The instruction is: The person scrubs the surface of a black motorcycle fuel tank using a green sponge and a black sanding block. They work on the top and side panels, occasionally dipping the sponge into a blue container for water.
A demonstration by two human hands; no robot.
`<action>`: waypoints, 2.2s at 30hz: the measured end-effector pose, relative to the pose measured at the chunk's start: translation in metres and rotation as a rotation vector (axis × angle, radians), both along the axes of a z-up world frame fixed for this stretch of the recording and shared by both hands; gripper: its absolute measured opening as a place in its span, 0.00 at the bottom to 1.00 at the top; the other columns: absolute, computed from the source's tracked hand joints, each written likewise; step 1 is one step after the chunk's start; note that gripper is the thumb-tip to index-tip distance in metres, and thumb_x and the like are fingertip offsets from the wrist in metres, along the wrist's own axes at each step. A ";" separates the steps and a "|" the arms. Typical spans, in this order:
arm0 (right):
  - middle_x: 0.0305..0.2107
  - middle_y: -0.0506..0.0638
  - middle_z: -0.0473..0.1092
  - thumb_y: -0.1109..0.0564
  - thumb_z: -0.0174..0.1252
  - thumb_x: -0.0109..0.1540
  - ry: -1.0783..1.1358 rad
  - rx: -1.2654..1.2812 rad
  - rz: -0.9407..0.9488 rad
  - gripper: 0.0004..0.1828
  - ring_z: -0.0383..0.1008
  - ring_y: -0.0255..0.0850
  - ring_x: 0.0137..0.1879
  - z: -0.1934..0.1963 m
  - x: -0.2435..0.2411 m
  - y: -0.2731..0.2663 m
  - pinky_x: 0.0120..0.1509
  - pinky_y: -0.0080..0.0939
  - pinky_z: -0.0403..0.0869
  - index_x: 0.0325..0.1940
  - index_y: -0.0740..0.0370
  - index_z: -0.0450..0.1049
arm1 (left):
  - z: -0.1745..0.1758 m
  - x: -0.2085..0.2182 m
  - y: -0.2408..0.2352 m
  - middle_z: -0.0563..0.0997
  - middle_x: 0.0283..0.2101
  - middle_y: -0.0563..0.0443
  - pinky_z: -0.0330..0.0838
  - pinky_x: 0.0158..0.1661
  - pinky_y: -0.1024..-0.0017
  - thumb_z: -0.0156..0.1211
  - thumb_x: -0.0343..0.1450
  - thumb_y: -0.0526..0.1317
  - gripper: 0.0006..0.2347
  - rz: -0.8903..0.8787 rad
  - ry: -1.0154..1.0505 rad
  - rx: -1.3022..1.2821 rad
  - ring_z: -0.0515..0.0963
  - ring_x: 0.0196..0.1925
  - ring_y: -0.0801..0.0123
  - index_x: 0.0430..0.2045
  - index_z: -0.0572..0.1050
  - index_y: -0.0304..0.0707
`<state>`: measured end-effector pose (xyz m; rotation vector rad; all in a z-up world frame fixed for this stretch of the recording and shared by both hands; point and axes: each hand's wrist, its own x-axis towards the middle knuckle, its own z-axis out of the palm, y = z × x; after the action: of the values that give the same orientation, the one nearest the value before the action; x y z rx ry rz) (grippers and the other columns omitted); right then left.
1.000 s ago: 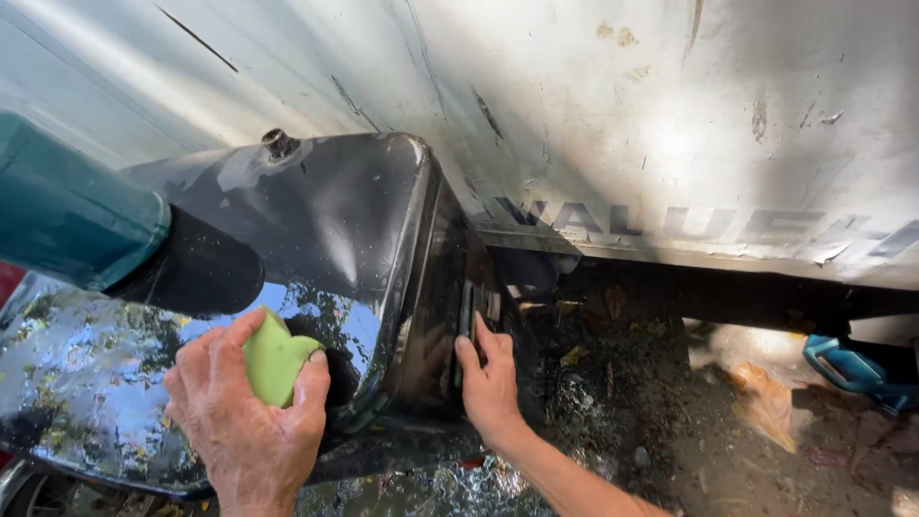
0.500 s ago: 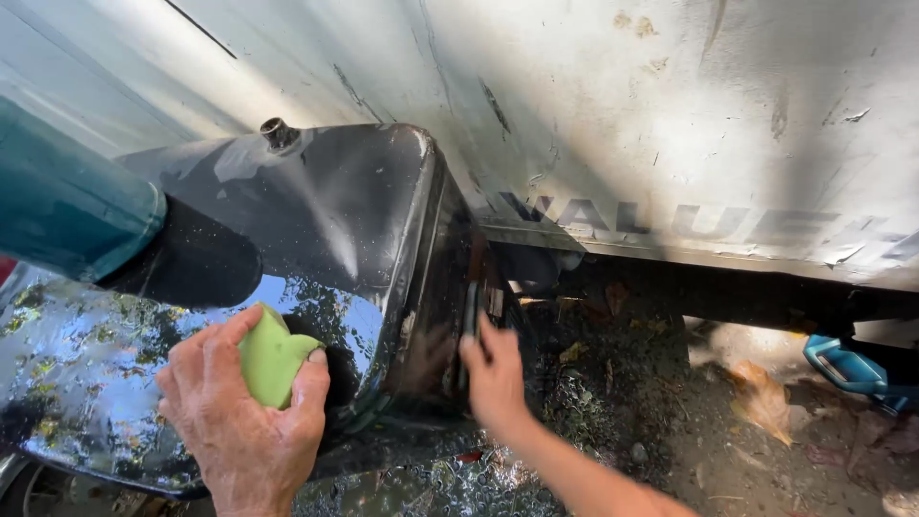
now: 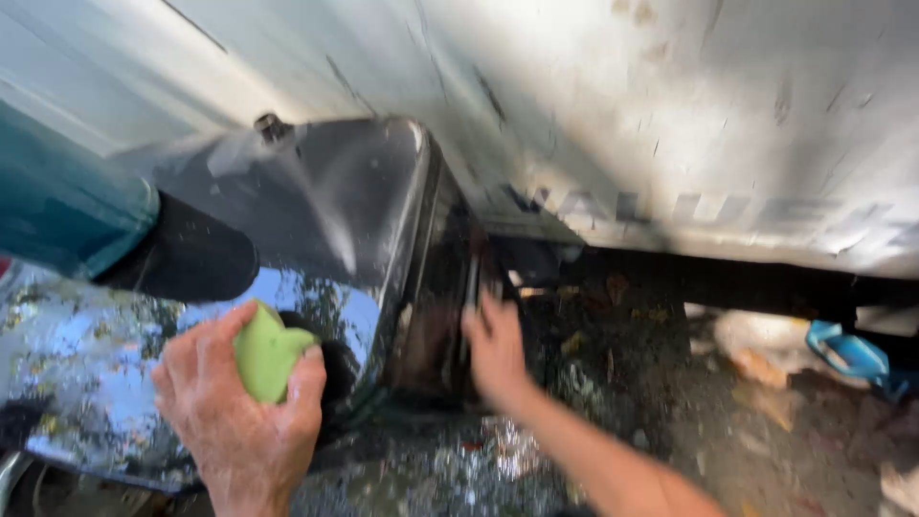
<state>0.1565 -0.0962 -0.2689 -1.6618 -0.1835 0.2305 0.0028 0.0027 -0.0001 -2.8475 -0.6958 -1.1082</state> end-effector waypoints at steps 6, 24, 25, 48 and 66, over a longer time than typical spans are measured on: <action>0.59 0.51 0.74 0.51 0.55 0.65 0.456 0.304 0.037 0.26 0.74 0.42 0.60 0.049 0.122 0.008 0.58 0.41 0.70 0.68 0.56 0.72 | -0.001 -0.002 -0.004 0.73 0.53 0.41 0.59 0.56 0.47 0.66 0.62 0.47 0.27 0.012 -0.012 -0.044 0.68 0.57 0.45 0.56 0.75 0.38; 0.68 0.64 0.60 0.40 0.53 0.62 0.199 0.025 -0.010 0.37 0.59 0.52 0.75 0.034 0.058 0.009 0.79 0.48 0.54 0.73 0.54 0.63 | -0.013 -0.001 0.006 0.72 0.56 0.38 0.60 0.56 0.41 0.69 0.60 0.47 0.28 0.063 -0.019 -0.032 0.68 0.57 0.40 0.56 0.77 0.39; 0.68 0.64 0.60 0.40 0.53 0.62 0.214 0.023 -0.007 0.37 0.59 0.52 0.75 0.035 0.080 0.012 0.79 0.48 0.54 0.73 0.54 0.63 | -0.011 -0.001 0.005 0.72 0.56 0.38 0.60 0.56 0.41 0.69 0.60 0.47 0.28 0.067 -0.004 -0.033 0.68 0.57 0.40 0.56 0.77 0.39; 0.56 0.61 0.71 0.41 0.52 0.64 -0.154 0.183 -0.038 0.34 0.69 0.49 0.64 0.125 -0.038 -0.023 0.70 0.56 0.65 0.68 0.64 0.68 | -0.002 0.000 0.001 0.76 0.51 0.39 0.59 0.57 0.48 0.68 0.60 0.44 0.27 -0.023 -0.018 0.010 0.71 0.56 0.44 0.53 0.76 0.33; 0.42 0.52 0.70 0.43 0.52 0.63 0.021 0.217 -0.161 0.26 0.67 0.41 0.58 0.135 0.088 0.028 0.64 0.37 0.65 0.63 0.48 0.77 | 0.004 0.000 -0.008 0.74 0.53 0.39 0.60 0.54 0.49 0.65 0.62 0.44 0.26 -0.021 -0.008 -0.019 0.68 0.56 0.45 0.54 0.74 0.34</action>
<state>0.2440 -0.0683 -0.1336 -1.4491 -0.0553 0.1022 0.0032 -0.0054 0.0038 -2.8743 -0.6819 -1.1224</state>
